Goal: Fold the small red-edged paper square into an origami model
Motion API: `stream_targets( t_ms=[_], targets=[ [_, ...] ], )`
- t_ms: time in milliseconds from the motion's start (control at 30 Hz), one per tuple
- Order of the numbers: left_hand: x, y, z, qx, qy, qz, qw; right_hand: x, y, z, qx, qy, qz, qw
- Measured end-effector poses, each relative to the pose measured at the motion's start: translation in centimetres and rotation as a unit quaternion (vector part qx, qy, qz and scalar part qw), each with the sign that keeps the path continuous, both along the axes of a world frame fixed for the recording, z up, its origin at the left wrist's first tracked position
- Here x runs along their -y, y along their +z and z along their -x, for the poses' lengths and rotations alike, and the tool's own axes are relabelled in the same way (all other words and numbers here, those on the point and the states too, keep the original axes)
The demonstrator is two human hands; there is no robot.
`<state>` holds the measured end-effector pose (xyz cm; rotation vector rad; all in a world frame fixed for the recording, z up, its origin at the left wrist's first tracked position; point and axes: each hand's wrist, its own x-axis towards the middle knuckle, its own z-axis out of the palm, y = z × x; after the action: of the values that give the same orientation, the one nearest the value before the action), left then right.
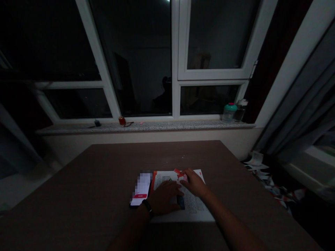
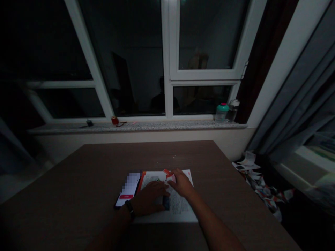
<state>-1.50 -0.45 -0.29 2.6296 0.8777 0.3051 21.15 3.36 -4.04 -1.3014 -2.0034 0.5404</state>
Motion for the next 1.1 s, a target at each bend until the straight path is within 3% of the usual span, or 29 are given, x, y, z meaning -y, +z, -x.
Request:
stream_targets(
  t_ms=[233,500,1100],
  targets=[
    [0.1,-0.2,0.1,-0.004,0.015,0.001,1.000,0.1,-0.1,-0.9,-0.015,0.047,0.005,0.999],
    [-0.1,0.0,0.0,0.009,-0.003,-0.001,1.000,0.0,-0.3,-0.7,-0.004,0.039,0.020,0.999],
    [-0.1,0.2,-0.1,0.003,0.017,-0.016,1.000,1.3,1.2,0.5,0.057,0.024,0.006,0.998]
  ],
)
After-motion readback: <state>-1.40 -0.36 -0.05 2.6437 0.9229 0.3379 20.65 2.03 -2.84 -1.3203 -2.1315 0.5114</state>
